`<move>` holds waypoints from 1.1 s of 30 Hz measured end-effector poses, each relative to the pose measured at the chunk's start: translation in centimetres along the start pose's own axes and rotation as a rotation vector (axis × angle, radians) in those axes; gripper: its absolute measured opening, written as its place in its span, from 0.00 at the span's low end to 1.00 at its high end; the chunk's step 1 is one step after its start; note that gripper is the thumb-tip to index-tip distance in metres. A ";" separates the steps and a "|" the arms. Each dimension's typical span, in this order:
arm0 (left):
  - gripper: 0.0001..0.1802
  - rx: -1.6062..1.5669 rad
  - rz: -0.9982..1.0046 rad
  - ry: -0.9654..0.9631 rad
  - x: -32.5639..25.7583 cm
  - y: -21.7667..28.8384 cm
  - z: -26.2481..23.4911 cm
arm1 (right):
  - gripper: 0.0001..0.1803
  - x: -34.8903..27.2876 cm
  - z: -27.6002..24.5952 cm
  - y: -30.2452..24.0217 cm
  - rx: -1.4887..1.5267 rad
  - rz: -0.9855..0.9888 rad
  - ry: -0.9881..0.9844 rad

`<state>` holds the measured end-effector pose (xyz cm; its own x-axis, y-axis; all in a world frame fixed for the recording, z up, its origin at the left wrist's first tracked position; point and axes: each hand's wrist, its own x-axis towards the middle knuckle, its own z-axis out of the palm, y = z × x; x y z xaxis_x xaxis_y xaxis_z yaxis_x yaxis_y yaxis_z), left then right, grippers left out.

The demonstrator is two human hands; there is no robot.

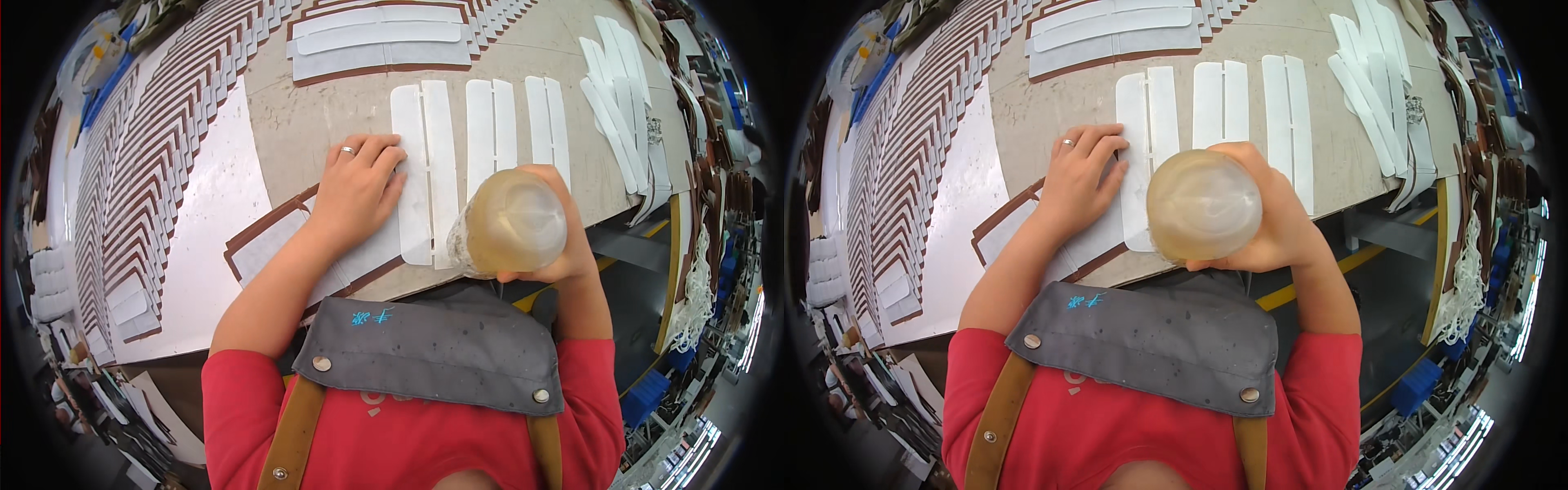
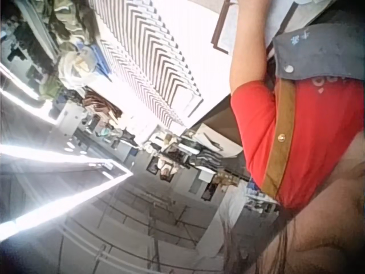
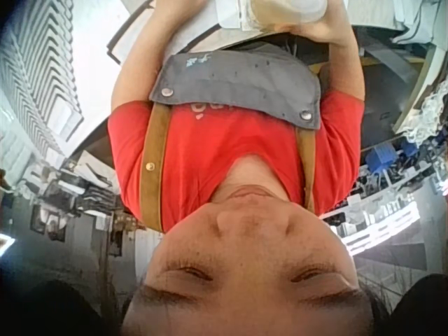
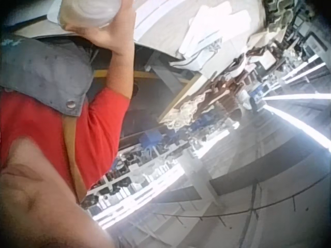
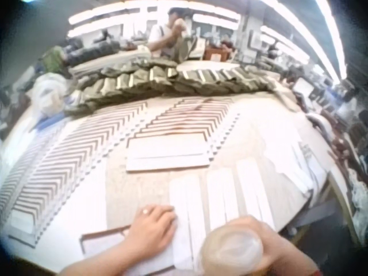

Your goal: The person assembles face masks by applying glue to white filter inserts and attaching them to brown mask frames. They work at a table in a factory setting, handling materials one by one and stacking the completed units.

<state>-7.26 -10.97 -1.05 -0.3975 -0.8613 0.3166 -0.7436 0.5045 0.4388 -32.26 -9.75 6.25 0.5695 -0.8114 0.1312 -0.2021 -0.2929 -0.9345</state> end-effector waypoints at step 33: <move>0.11 -0.007 0.004 0.011 0.2 0.1 -0.1 | 0.27 9.7 -4.6 7.0 0.111 -0.039 0.722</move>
<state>-7.38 -11.06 -0.85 -0.3943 -0.8585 0.3278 -0.7383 0.5083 0.4433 -31.82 -21.96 2.50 -0.1000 -0.9439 0.3147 -0.0891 -0.3065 -0.9477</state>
